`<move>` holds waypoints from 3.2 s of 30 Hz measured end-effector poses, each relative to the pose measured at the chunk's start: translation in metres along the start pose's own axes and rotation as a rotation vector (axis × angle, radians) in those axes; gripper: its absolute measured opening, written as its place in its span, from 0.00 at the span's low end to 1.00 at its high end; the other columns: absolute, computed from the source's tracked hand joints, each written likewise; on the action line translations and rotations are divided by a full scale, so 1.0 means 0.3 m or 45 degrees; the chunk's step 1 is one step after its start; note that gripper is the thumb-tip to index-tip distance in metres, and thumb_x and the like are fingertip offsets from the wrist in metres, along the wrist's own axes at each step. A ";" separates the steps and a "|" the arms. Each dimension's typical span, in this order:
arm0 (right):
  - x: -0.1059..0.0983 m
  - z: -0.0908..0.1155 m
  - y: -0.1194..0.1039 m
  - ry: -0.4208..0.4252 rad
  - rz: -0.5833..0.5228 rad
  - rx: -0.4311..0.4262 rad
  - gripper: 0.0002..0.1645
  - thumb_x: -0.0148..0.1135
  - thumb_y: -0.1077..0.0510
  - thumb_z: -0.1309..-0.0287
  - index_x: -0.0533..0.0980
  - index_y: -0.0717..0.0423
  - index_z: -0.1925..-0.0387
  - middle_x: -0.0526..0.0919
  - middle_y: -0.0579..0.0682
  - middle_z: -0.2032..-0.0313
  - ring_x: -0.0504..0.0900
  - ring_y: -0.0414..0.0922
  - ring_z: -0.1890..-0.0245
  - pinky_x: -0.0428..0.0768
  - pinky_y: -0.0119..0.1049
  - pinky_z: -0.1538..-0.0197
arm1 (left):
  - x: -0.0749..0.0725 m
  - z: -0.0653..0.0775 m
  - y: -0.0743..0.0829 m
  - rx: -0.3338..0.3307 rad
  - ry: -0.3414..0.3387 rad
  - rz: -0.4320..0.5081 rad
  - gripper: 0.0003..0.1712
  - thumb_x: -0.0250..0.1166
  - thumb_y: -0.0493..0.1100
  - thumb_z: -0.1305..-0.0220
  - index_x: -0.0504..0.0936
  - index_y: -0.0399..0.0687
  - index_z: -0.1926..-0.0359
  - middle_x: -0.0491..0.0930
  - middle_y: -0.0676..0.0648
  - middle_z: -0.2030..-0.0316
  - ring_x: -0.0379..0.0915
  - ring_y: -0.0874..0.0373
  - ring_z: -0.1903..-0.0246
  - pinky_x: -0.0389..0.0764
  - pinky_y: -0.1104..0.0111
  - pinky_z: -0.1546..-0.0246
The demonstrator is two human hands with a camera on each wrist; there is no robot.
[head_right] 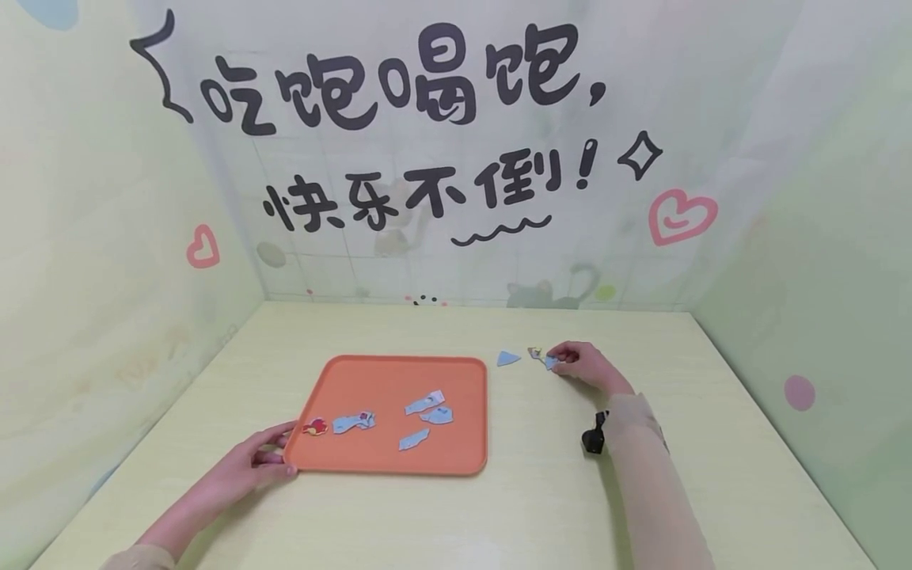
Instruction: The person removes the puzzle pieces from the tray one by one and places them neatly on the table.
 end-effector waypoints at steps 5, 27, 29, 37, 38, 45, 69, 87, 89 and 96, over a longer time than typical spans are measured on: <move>0.007 -0.004 0.005 -0.011 0.008 0.020 0.20 0.64 0.59 0.38 0.78 0.63 0.46 0.79 0.58 0.58 0.71 0.44 0.61 0.70 0.32 0.57 | -0.001 0.002 -0.004 -0.017 0.003 -0.014 0.47 0.73 0.45 0.43 0.61 0.45 0.26 0.70 0.40 0.41 0.73 0.54 0.51 0.76 0.71 0.58; -0.010 0.008 0.005 -0.007 0.001 0.032 0.19 0.64 0.61 0.38 0.78 0.63 0.46 0.80 0.59 0.55 0.72 0.45 0.60 0.72 0.34 0.54 | 0.002 -0.003 0.007 -0.021 0.000 -0.024 0.47 0.73 0.44 0.43 0.61 0.45 0.26 0.71 0.40 0.41 0.74 0.56 0.52 0.76 0.70 0.57; -0.009 0.006 0.008 -0.012 0.001 0.034 0.19 0.64 0.61 0.38 0.78 0.63 0.46 0.80 0.58 0.55 0.73 0.45 0.60 0.72 0.33 0.55 | 0.002 -0.004 0.006 -0.022 -0.001 -0.020 0.47 0.73 0.44 0.43 0.61 0.45 0.26 0.71 0.40 0.41 0.74 0.56 0.52 0.76 0.71 0.58; 0.001 0.006 0.010 -0.022 0.022 0.038 0.22 0.65 0.60 0.39 0.77 0.63 0.44 0.80 0.59 0.54 0.72 0.45 0.59 0.72 0.36 0.53 | 0.004 -0.003 -0.005 -0.021 -0.007 -0.008 0.47 0.73 0.45 0.43 0.61 0.47 0.26 0.70 0.41 0.41 0.73 0.56 0.52 0.76 0.71 0.57; 0.002 0.007 0.008 -0.021 0.023 0.036 0.22 0.65 0.60 0.39 0.77 0.63 0.44 0.80 0.59 0.54 0.72 0.46 0.58 0.72 0.37 0.52 | 0.005 -0.003 -0.005 -0.021 -0.007 -0.005 0.47 0.73 0.45 0.43 0.61 0.47 0.26 0.70 0.41 0.41 0.73 0.56 0.52 0.76 0.72 0.57; -0.003 -0.010 -0.038 0.057 0.047 -0.003 0.27 0.68 0.60 0.42 0.74 0.61 0.41 0.79 0.62 0.49 0.76 0.53 0.52 0.72 0.39 0.49 | 0.004 0.000 -0.003 -0.002 -0.005 0.015 0.47 0.74 0.44 0.44 0.62 0.45 0.26 0.70 0.40 0.41 0.73 0.55 0.52 0.77 0.73 0.59; 0.172 -0.128 -0.438 0.039 0.008 -0.451 0.26 0.70 0.61 0.43 0.77 0.57 0.43 0.80 0.58 0.46 0.76 0.61 0.50 0.73 0.57 0.46 | -0.002 -0.009 0.001 0.010 -0.015 0.020 0.48 0.74 0.43 0.44 0.60 0.45 0.26 0.69 0.40 0.41 0.74 0.55 0.51 0.77 0.73 0.58; 0.357 -0.115 -0.523 -0.156 0.009 -0.468 0.25 0.69 0.59 0.42 0.77 0.53 0.42 0.81 0.55 0.50 0.76 0.50 0.51 0.77 0.44 0.47 | 0.000 0.000 -0.011 0.008 -0.014 0.023 0.47 0.74 0.44 0.44 0.61 0.46 0.26 0.70 0.41 0.41 0.74 0.55 0.52 0.77 0.73 0.58; 0.370 -0.112 -0.524 -0.185 0.007 -0.457 0.25 0.69 0.58 0.41 0.77 0.53 0.41 0.80 0.56 0.49 0.76 0.50 0.50 0.77 0.43 0.46 | 0.000 -0.001 -0.010 0.011 -0.015 0.020 0.47 0.74 0.45 0.43 0.61 0.46 0.26 0.70 0.41 0.41 0.74 0.55 0.52 0.76 0.73 0.58; 0.416 -0.111 -0.515 -0.286 0.013 -0.442 0.27 0.68 0.58 0.40 0.76 0.48 0.39 0.81 0.51 0.45 0.75 0.49 0.48 0.75 0.43 0.44 | -0.001 -0.005 -0.008 0.010 -0.015 0.018 0.47 0.73 0.44 0.43 0.61 0.45 0.26 0.70 0.41 0.41 0.74 0.55 0.52 0.77 0.73 0.58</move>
Point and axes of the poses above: each hand's wrist, its own z-axis away from the middle knuckle, its own x-axis out of the palm, y = z × x, the point moved 6 cm from there along -z, towards the middle knuckle
